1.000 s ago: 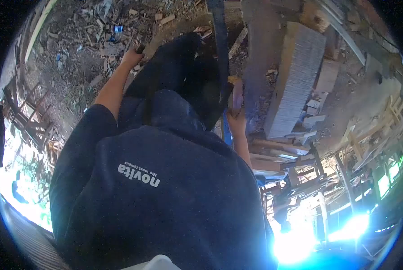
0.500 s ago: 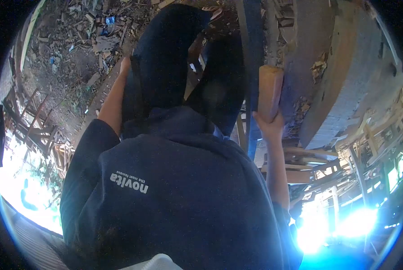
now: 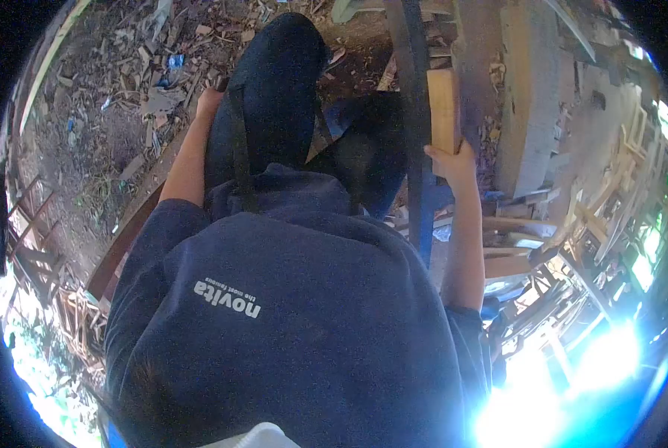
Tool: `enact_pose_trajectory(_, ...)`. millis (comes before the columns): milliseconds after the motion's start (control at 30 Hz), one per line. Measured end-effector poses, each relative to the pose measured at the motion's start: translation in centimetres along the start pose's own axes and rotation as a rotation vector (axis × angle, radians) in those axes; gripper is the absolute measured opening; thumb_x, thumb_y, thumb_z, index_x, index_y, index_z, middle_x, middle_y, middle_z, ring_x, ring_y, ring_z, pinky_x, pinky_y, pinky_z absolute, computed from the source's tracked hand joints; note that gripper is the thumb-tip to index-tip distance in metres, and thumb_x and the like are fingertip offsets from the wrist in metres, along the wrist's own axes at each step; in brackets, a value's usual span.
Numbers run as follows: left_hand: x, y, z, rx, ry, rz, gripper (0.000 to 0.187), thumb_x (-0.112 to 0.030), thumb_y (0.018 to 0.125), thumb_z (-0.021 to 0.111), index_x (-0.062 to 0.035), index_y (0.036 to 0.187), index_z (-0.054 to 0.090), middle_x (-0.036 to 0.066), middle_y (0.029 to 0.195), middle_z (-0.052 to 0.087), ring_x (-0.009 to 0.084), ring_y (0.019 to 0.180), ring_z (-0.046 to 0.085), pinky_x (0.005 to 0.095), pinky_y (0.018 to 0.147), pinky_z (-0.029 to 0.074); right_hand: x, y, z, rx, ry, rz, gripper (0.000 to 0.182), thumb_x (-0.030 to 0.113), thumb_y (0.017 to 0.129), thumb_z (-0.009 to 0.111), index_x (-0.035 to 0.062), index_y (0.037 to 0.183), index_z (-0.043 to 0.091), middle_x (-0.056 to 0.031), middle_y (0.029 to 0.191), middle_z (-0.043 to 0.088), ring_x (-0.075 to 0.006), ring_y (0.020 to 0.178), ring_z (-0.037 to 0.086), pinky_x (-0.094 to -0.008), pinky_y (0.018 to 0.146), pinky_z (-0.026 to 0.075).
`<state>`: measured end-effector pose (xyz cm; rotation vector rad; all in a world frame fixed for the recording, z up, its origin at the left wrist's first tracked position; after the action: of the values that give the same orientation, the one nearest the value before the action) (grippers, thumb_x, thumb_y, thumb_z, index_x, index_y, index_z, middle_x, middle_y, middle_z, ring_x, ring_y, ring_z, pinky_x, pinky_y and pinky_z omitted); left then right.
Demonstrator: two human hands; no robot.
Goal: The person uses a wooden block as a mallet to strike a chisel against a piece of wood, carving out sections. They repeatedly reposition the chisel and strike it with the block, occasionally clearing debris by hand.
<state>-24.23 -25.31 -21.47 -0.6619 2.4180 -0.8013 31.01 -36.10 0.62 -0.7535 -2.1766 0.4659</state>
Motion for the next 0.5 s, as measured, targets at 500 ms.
enact_pose_trajectory(500, 1.0, 1.4, 0.3, 0.010, 0.231, 0.120, 0.062, -0.048, 0.078, 0.064, 0.0013, 0.117, 0.064, 0.028, 0.120, 0.061, 0.0418, 0.117, 0.057, 0.0465, 0.099, 0.046, -1.0, 0.5, -0.4, -0.065, 0.001, -0.086, 0.060, 0.029, 0.065, 0.086, -0.0026, 0.111, 0.061, -0.0169, 0.093, 0.069, -0.0274, 0.082, 0.068, -0.0373, 0.069, 0.053)
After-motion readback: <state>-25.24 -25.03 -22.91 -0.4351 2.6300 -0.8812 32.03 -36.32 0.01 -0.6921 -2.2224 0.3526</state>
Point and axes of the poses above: each hand's wrist, its own y-axis towards the middle knuckle, its own z-axis out of the palm, x = y × z, the point moved 3 cm from there along y, towards the middle knuckle
